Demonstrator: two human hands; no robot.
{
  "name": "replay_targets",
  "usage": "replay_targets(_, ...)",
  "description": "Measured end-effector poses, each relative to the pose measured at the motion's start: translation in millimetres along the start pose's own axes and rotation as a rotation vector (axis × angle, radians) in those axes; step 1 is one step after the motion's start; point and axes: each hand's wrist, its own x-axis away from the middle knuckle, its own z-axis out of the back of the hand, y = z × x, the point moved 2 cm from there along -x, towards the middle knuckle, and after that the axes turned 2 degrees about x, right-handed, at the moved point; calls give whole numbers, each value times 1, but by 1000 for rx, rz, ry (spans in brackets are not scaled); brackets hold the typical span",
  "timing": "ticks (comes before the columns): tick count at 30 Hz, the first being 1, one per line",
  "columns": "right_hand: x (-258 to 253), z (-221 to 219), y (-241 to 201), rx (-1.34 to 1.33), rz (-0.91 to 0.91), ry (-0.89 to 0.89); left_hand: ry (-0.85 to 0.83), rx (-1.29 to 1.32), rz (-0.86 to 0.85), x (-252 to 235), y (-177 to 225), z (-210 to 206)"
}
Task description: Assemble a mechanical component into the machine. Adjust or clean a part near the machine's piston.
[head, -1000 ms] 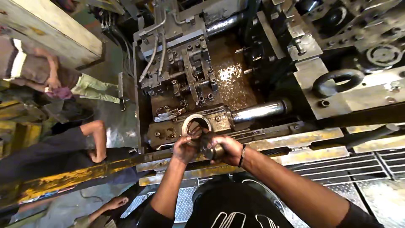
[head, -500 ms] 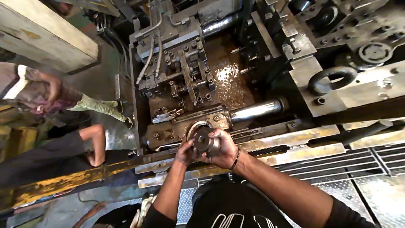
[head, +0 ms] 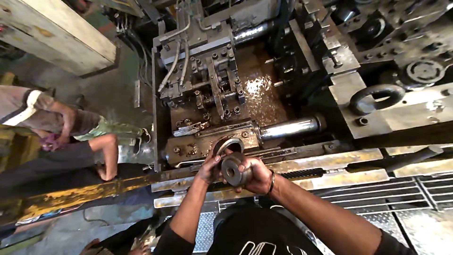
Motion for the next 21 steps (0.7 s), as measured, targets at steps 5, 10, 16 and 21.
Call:
replay_targets(5, 6, 1, -8, 406, -117, 49, 8, -67, -6, 1, -1, 1)
replay_targets(10, 4, -8, -20, 905, -256, 1, 23, -77, 16, 4, 1, -2)
replay_targets(16, -7, -4, -25, 1382, -331, 48, 74, -105, 68, 5, -7, 1)
replay_targets(21, -7, 6, -18, 1972, -383, 289, 235, -150, 125, -1, -13, -3)
